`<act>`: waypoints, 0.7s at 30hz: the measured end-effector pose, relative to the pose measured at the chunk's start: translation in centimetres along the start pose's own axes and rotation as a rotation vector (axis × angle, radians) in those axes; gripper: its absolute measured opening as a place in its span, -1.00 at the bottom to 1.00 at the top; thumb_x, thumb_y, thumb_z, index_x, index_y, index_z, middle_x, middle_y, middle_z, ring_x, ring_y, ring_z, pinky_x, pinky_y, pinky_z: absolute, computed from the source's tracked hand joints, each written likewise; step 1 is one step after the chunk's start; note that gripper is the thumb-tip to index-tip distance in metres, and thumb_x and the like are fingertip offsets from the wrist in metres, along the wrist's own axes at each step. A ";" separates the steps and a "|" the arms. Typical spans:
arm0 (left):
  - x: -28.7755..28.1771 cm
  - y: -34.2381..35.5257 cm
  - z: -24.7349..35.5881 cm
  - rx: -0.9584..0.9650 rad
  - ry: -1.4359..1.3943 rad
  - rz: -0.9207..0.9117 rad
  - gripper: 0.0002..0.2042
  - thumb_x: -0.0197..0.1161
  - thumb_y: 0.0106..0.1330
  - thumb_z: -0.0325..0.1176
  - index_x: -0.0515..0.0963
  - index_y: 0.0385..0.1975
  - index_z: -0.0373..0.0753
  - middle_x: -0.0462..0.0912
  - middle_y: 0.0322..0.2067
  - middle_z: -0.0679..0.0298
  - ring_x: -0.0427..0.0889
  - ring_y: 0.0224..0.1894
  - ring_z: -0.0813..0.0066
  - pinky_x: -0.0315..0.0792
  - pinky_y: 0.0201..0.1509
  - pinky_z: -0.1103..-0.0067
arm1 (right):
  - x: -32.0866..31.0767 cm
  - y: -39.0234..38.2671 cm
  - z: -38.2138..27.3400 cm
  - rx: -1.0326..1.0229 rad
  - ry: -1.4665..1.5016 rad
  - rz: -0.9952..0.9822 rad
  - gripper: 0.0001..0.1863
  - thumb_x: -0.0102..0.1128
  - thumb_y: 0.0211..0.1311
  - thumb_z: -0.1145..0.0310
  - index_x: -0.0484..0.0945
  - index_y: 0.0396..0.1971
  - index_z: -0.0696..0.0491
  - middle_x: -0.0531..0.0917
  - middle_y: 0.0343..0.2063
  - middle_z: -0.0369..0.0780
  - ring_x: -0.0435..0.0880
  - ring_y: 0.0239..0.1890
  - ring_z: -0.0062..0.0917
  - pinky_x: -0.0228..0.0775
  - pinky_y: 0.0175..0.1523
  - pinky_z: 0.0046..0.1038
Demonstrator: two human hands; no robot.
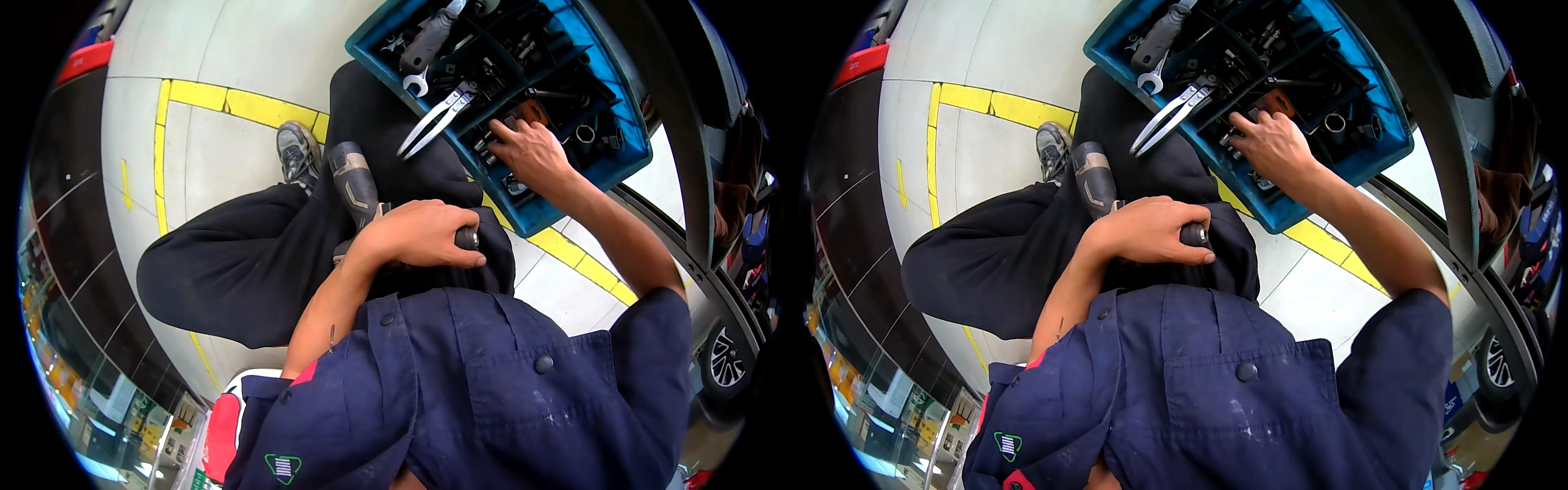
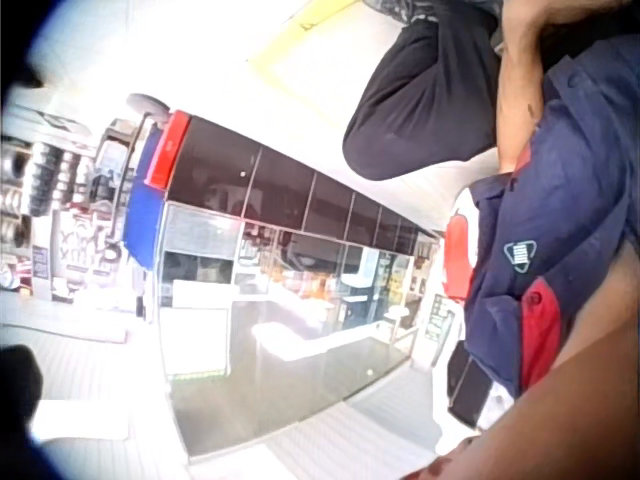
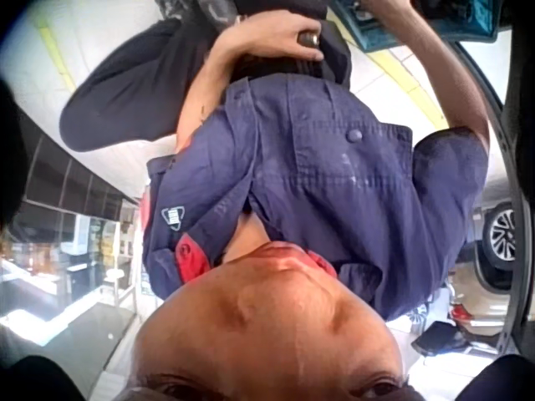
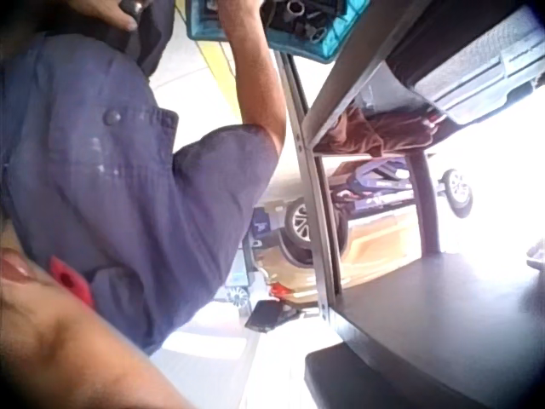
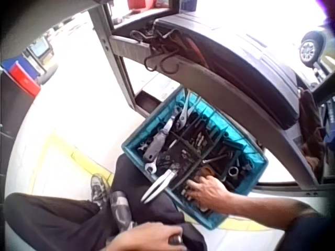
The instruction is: The person uses a screwdriver to loosen and tighten a hose clamp on the engine air intake, then walks to a tool cart and sits on the floor to search through a tool tray.
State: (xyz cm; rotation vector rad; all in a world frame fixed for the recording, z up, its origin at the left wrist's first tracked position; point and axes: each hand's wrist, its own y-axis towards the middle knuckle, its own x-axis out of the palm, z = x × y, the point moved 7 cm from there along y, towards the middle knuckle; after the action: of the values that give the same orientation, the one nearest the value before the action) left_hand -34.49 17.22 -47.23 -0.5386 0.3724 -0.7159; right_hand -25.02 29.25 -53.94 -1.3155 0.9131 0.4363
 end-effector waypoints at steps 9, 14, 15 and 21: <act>-0.1 -0.1 0.0 0.004 0.008 -0.027 -0.51 0.31 0.17 0.12 0.58 -0.27 -0.27 0.67 -0.41 0.01 0.67 -0.30 0.00 0.49 -0.20 0.29 | 1.3 -0.1 1.1 -0.038 -0.017 -0.049 -0.79 0.19 0.36 0.33 0.69 -0.06 -0.13 0.68 -0.32 -0.19 0.69 -0.30 -0.47 0.45 -0.20 -0.47; -0.1 -0.2 -0.1 0.005 0.012 -0.022 -0.51 0.31 0.18 0.12 0.58 -0.26 -0.27 0.68 -0.39 0.01 0.67 -0.28 0.00 0.49 -0.18 0.29 | 1.4 1.2 -0.6 -0.051 -0.146 -0.194 -0.68 0.17 0.42 0.34 0.58 0.13 -0.18 0.68 -0.53 -0.25 0.66 -0.51 -0.54 0.39 -0.43 -0.57; -0.1 -0.2 -0.1 0.007 0.009 -0.027 -0.51 0.31 0.18 0.12 0.58 -0.27 -0.27 0.68 -0.39 0.01 0.67 -0.27 0.00 0.49 -0.17 0.29 | 1.2 1.0 0.0 -0.010 -0.106 -0.169 -0.67 0.15 0.43 0.32 0.57 0.15 -0.18 0.69 -0.48 -0.24 0.69 -0.47 -0.53 0.41 -0.40 -0.57; -0.1 -0.2 0.0 0.014 0.011 -0.019 -0.53 0.31 0.18 0.10 0.57 -0.30 -0.27 0.67 -0.41 0.03 0.66 -0.28 0.01 0.48 -0.18 0.30 | -1.3 -4.0 3.7 0.350 -0.029 -0.156 -0.42 0.13 0.46 0.21 0.24 0.43 -0.21 0.70 -0.52 -0.22 0.67 -0.58 -0.57 0.38 -0.48 -0.61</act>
State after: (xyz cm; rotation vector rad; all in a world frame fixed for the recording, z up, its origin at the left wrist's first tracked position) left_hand -34.68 17.15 -47.06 -0.5257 0.3732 -0.7393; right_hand -21.66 32.09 -50.42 -1.0463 0.8136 0.1636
